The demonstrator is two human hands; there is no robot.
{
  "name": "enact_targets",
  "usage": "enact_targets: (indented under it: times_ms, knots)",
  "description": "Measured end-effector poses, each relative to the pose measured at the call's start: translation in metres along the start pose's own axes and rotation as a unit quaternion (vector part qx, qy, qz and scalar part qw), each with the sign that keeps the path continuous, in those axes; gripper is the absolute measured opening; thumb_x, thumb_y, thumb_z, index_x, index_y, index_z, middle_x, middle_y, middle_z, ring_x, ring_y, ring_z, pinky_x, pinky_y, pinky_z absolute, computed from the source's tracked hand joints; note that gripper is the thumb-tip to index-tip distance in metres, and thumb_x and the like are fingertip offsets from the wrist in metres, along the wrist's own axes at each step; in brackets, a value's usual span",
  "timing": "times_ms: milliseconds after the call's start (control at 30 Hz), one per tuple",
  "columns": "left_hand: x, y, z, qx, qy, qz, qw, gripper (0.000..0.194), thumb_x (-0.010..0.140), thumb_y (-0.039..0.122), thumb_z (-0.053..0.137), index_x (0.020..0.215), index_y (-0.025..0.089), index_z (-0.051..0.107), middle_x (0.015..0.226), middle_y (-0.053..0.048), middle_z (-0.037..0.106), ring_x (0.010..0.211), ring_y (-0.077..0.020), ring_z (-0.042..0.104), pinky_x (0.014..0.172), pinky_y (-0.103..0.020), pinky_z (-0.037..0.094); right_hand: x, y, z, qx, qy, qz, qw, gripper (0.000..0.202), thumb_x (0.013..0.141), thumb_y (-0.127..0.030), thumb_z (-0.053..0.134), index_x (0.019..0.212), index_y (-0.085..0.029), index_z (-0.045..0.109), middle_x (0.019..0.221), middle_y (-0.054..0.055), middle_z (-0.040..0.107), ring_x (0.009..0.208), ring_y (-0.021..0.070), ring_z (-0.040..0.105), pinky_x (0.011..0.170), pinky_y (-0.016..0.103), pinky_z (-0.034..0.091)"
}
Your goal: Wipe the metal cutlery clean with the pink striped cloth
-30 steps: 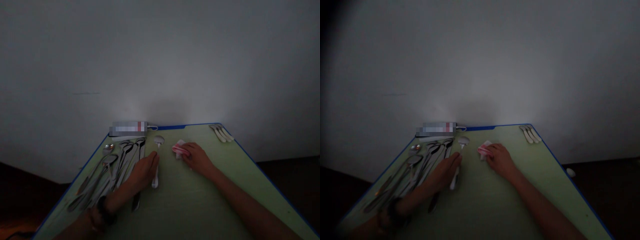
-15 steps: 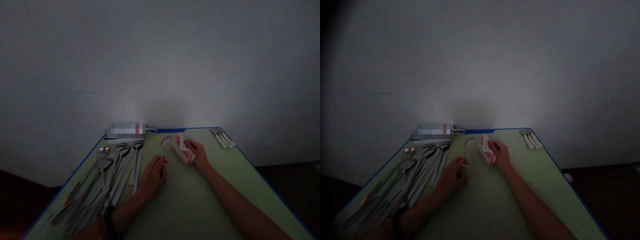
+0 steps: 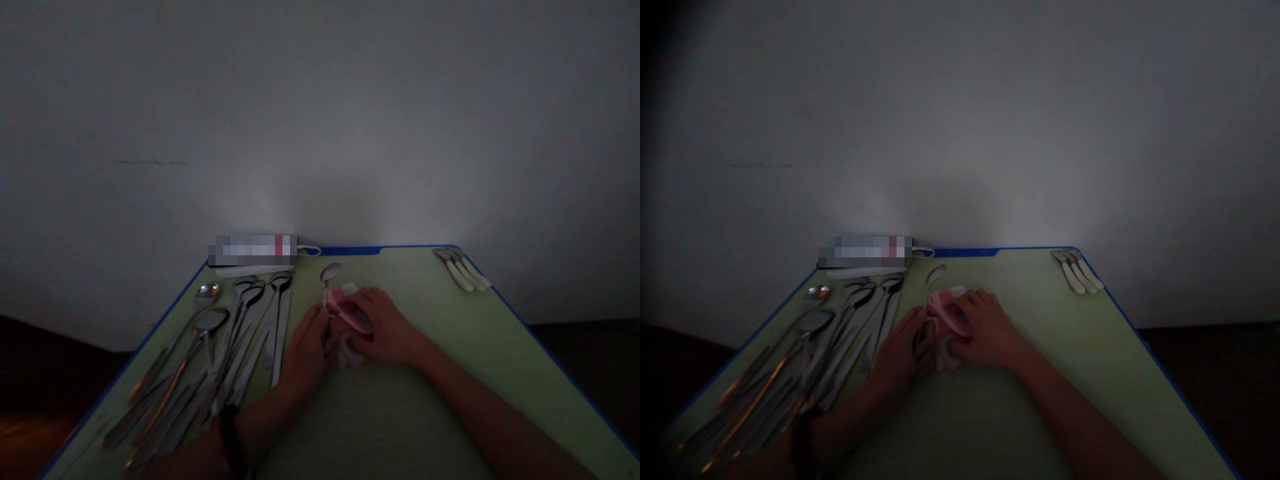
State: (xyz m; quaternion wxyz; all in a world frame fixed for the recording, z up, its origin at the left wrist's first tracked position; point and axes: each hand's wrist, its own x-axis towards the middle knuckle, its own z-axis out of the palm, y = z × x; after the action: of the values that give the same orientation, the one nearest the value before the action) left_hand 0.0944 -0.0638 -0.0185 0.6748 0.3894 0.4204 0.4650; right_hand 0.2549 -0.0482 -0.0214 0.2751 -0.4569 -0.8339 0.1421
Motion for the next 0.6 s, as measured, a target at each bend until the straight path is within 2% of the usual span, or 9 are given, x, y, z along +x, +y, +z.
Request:
enact_targets:
  times_ms: [67, 200, 300, 400, 467, 533, 600]
  knots:
    - [-0.001, 0.001, 0.000, 0.000, -0.002, -0.001, 1.000, 0.022, 0.083, 0.040, 0.042, 0.073, 0.020, 0.043, 0.038, 0.011, 0.033, 0.026, -0.0044, 0.025, 0.026, -0.013, 0.021, 0.000, 0.000, 0.003, -0.017, 0.005, 0.013, 1.000, 0.044, 0.066, -0.028, 0.063, 0.107, -0.018, 0.052, 0.104, 0.009, 0.056, 0.097, 0.0227, 0.047, 0.087, 0.039, 0.035]
    - [-0.004, 0.004, 0.001, 0.001, -0.014, -0.010, 1.000, 0.020, 0.083, 0.038, 0.042, 0.074, 0.020, 0.044, 0.042, 0.009, 0.039, 0.027, -0.0051, 0.029, 0.025, -0.014, 0.024, 0.001, 0.004, 0.005, 0.055, 0.059, 0.040, 0.996, 0.019, 0.079, -0.024, 0.050, 0.096, -0.017, 0.057, 0.092, 0.007, 0.059, 0.087, 0.0182, 0.051, 0.080, 0.032, 0.038]
    - [-0.005, 0.004, 0.002, -0.005, -0.001, -0.002, 1.000, 0.020, 0.084, 0.037, 0.042, 0.073, 0.020, 0.043, 0.051, 0.007, 0.049, 0.028, -0.0055, 0.034, 0.025, -0.016, 0.030, 0.002, 0.009, 0.001, 0.132, 0.095, 0.085, 0.983, 0.021, 0.085, -0.027, 0.041, 0.093, -0.017, 0.058, 0.084, 0.004, 0.060, 0.076, 0.0146, 0.053, 0.068, 0.027, 0.039]
    - [-0.003, 0.000, -0.001, 0.005, -0.015, 0.011, 1.000, 0.022, 0.085, 0.038, 0.040, 0.078, 0.019, 0.047, 0.054, 0.005, 0.053, 0.031, -0.0068, 0.039, 0.028, -0.018, 0.035, 0.003, 0.016, -0.004, 0.217, 0.130, 0.153, 0.955, 0.017, 0.081, -0.026, 0.043, 0.089, -0.017, 0.054, 0.075, 0.000, 0.057, 0.066, 0.0124, 0.051, 0.057, 0.023, 0.038]
    - [0.000, -0.002, -0.003, 0.012, -0.028, 0.010, 0.999, 0.024, 0.085, 0.039, 0.041, 0.083, 0.017, 0.051, 0.056, 0.002, 0.056, 0.036, -0.0093, 0.047, 0.031, -0.019, 0.039, 0.004, 0.023, -0.006, 0.265, 0.144, 0.190, 0.934, 0.018, 0.076, -0.024, 0.045, 0.092, -0.018, 0.050, 0.072, -0.002, 0.054, 0.061, 0.0113, 0.049, 0.053, 0.022, 0.037]
    - [0.004, -0.002, -0.005, 0.005, -0.022, -0.002, 1.000, 0.023, 0.084, 0.037, 0.043, 0.087, 0.016, 0.052, 0.061, 0.000, 0.060, 0.041, -0.0118, 0.053, 0.034, -0.021, 0.041, 0.003, 0.029, -0.009, 0.277, 0.151, 0.205, 0.926, 0.028, 0.074, -0.021, 0.044, 0.102, -0.018, 0.044, 0.074, -0.002, 0.053, 0.057, 0.0107, 0.047, 0.050, 0.021, 0.037]
    - [0.008, -0.002, -0.005, -0.014, -0.011, -0.019, 1.000, 0.021, 0.082, 0.034, 0.045, 0.090, 0.016, 0.052, 0.064, -0.001, 0.062, 0.042, -0.0125, 0.056, 0.038, -0.023, 0.043, 0.002, 0.037, -0.012, 0.239, 0.167, 0.200, 0.935, 0.036, 0.075, -0.019, 0.041, 0.111, -0.019, 0.040, 0.081, 0.000, 0.054, 0.061, 0.0116, 0.049, 0.054, 0.023, 0.040]
